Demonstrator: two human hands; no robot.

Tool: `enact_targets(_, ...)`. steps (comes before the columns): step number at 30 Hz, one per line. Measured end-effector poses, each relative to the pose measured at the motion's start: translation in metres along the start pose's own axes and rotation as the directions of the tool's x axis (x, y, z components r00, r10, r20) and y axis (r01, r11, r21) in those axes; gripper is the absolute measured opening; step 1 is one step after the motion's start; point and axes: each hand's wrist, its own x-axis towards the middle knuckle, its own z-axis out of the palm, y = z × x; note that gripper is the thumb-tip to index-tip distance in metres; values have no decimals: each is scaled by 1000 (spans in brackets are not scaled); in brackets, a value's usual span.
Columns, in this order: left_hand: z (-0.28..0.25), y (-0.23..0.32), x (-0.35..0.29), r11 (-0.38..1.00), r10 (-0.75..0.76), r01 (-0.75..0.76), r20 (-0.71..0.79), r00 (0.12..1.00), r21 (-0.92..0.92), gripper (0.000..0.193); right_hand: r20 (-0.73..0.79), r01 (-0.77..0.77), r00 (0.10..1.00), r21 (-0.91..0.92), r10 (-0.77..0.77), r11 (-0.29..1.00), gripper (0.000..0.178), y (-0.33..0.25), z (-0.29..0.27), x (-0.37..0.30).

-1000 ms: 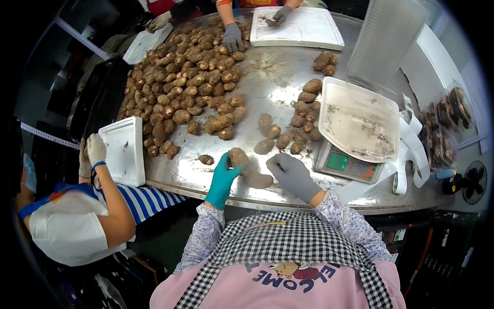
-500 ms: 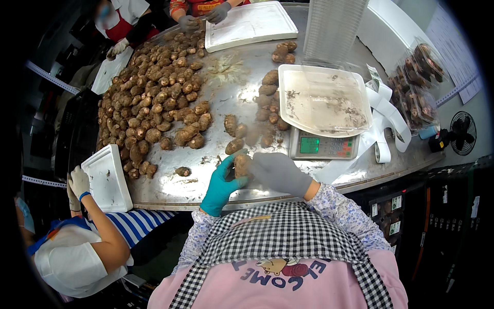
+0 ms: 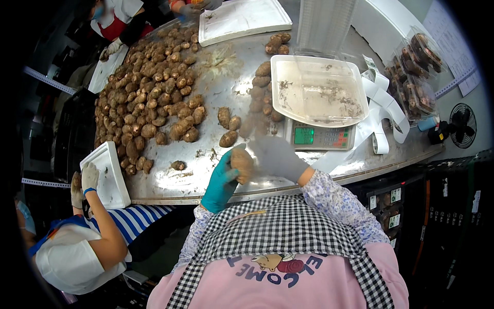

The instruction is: The person sorts brown potatoes from a large pile on a metal table into clear plastic containers. They place the filled containers into a refrigerated display case and apply labels to them. The person also uses a digital scale to weigh the potatoes during the process.

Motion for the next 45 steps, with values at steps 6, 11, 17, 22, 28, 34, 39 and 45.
enact_targets(6, -12, -23, 8, 947, 85, -84, -9, 996, -310, 59, 21, -328, 939, 350, 343, 877, 37, -9, -6, -13)
enact_targets(11, -17, -47, 14, 997, 59, -66, -129, 990, -48, 51, 206, -126, 969, -59, 136, 990, 44, -43, -25, -2)
enact_targets(17, -2, -34, 13, 952, 167, -145, 63, 984, -269, 59, 21, 195, 981, -77, -194, 978, 22, -20, -6, -17)
enact_targets(22, -4, -30, 12, 880, 216, -132, 138, 967, -456, 63, -154, -274, 919, 409, 362, 870, 20, -13, -11, -18)
enact_targets(28, 4, -40, 22, 856, 199, -108, 129, 972, -505, 53, -141, -24, 990, 40, 29, 999, 42, -45, -36, -7)
enact_targets(34, 22, -48, 32, 758, -106, 21, -91, 990, -652, 56, -165, -147, 974, 50, 153, 988, 53, -45, -18, -10)
enact_targets(39, 18, -6, 11, 950, 67, -34, -98, 993, 310, 49, -541, -121, 837, -39, 80, 992, 47, 8, -57, -1)
enact_targets(45, -72, -19, -11, 131, 362, 60, -104, 926, 990, 69, -508, -600, 777, -418, 372, 682, 52, 69, -128, -12)
